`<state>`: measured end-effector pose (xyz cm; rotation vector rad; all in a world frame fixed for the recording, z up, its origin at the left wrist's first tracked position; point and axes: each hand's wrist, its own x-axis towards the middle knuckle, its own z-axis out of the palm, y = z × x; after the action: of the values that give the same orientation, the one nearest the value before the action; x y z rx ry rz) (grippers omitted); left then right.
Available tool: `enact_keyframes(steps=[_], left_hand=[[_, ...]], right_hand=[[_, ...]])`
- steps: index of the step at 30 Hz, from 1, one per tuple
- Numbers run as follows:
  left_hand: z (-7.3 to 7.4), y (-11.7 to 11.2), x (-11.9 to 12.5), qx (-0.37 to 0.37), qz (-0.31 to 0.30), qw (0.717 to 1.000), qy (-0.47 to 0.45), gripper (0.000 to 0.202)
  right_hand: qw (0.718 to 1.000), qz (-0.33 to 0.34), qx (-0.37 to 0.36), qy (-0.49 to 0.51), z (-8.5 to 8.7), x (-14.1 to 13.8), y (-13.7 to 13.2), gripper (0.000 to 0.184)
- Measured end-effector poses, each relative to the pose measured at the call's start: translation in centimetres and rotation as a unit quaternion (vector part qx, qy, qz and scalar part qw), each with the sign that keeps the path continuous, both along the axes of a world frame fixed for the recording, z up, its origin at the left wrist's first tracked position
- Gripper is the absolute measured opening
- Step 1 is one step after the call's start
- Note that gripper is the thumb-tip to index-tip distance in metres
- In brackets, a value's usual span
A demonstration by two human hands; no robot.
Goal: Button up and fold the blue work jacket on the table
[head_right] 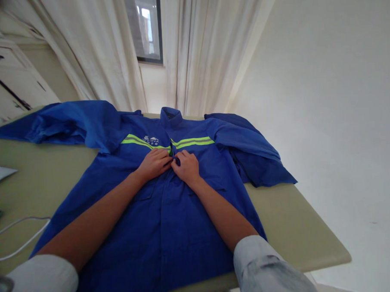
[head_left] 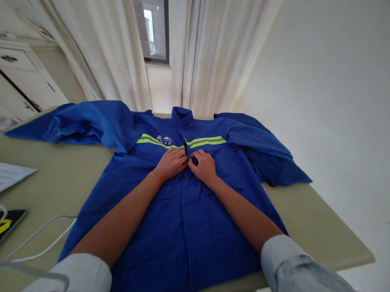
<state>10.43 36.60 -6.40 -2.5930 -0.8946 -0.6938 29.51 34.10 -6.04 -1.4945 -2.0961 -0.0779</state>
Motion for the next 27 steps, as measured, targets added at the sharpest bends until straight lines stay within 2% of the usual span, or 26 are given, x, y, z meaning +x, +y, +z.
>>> enact_keyframes(steps=[5, 13, 18, 27], left_hand=[[-0.27, -0.02, 0.55, -0.01, 0.035, 0.999, 0.004, 0.016], [0.47, -0.39, 0.58, -0.051, 0.005, 0.999, 0.007, 0.026], [0.62, -0.46, 0.5, -0.068, 0.003, 0.998, 0.008, 0.027], [0.02, -0.45, 0.75, -0.101, 0.057, 0.993, -0.026, 0.02]], right_hand=[[0.999, 0.001, -0.036, 0.02, 0.09, 0.05, 0.26, 0.012], [0.998, -0.036, -0.044, 0.002, -0.25, -0.54, 0.05, 0.012], [0.999, -0.026, -0.041, -0.001, -0.18, -0.36, 0.14, 0.017], [0.998, 0.024, -0.054, 0.026, -0.28, 0.16, 0.77, 0.02]])
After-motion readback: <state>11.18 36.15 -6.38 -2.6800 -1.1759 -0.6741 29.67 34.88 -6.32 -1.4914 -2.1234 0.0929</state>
